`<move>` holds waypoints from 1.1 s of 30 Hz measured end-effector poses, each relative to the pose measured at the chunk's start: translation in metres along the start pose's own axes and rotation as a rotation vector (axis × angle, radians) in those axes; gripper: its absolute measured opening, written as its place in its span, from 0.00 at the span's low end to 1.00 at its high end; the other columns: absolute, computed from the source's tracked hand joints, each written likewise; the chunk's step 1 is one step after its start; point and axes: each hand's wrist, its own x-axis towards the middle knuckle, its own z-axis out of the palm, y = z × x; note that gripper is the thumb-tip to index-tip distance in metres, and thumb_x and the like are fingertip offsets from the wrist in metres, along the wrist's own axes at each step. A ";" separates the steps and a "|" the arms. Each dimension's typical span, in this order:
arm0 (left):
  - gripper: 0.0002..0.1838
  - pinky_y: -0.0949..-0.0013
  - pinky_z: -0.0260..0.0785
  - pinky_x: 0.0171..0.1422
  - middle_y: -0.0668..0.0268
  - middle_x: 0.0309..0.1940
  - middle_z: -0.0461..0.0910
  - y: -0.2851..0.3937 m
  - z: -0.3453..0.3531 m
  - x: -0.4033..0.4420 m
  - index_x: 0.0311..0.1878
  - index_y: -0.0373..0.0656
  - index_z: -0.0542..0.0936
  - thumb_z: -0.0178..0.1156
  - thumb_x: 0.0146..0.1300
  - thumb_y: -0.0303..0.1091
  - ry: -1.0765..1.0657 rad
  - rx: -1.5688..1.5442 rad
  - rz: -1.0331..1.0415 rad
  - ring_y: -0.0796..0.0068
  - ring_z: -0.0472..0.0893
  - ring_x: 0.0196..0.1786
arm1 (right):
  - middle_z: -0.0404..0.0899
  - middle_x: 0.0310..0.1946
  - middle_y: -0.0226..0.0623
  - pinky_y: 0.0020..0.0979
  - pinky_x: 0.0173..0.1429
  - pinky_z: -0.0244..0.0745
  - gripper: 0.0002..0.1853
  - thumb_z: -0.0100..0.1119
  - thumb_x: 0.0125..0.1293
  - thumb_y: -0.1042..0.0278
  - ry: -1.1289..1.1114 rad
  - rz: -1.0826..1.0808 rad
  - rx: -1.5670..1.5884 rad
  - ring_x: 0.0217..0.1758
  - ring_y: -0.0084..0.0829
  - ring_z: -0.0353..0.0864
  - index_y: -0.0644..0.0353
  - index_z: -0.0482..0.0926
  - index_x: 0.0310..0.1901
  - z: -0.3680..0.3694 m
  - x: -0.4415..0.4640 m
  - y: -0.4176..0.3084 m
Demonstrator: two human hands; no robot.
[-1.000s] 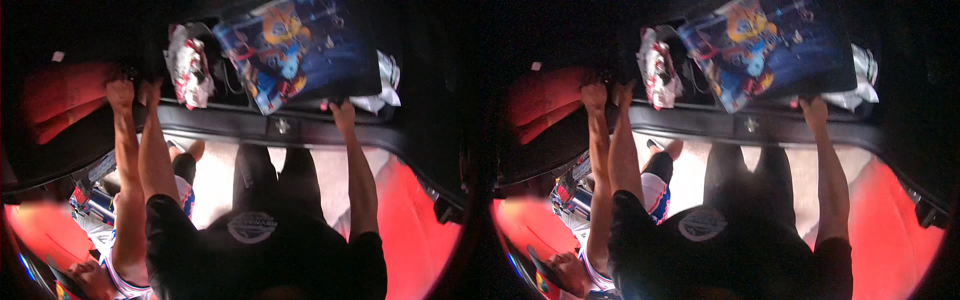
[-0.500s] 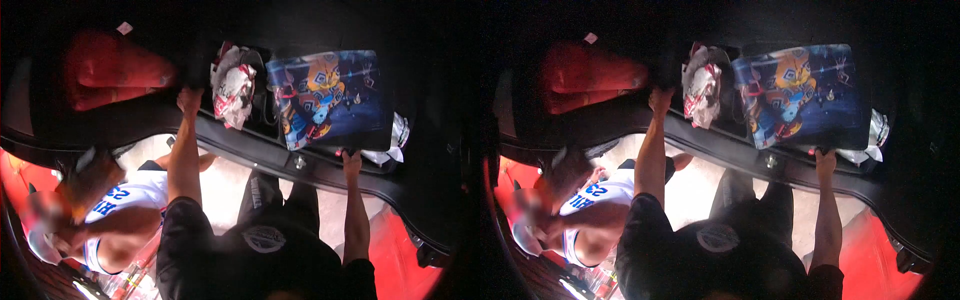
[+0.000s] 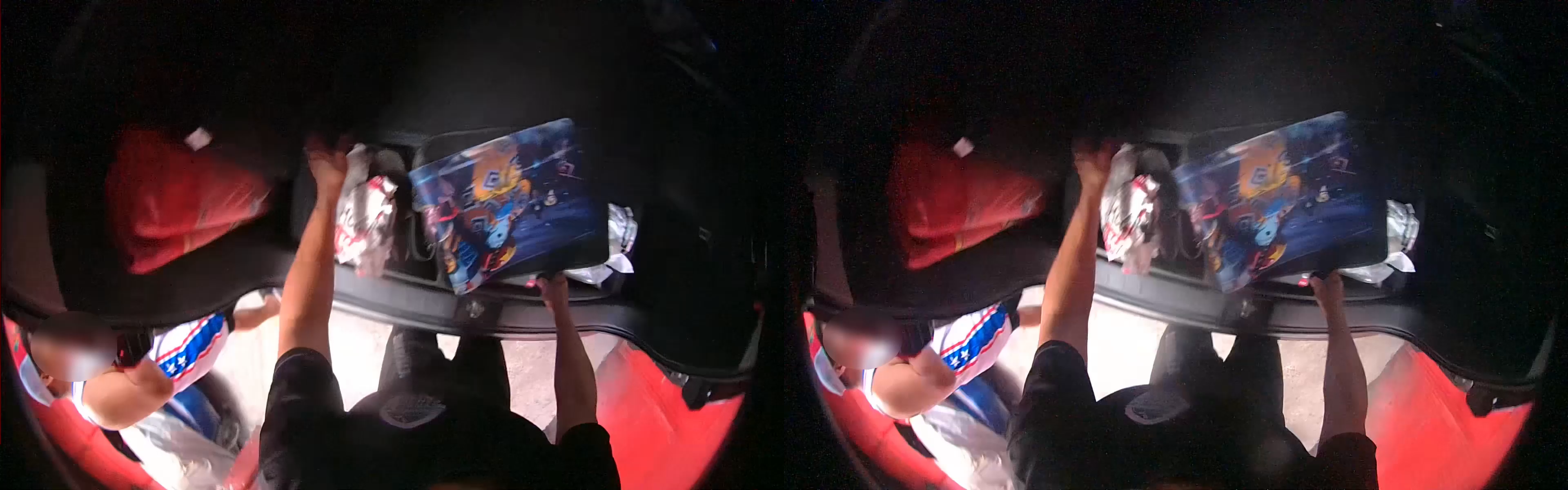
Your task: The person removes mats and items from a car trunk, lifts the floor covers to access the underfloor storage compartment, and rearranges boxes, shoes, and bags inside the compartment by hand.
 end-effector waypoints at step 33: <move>0.27 0.40 0.62 0.69 0.50 0.68 0.70 0.362 -0.007 -0.031 0.63 0.51 0.80 0.71 0.62 0.48 0.086 -0.065 0.431 0.41 0.67 0.70 | 0.84 0.56 0.47 0.41 0.63 0.76 0.22 0.66 0.67 0.54 0.509 0.011 0.250 0.57 0.40 0.83 0.60 0.85 0.56 -0.250 0.299 0.139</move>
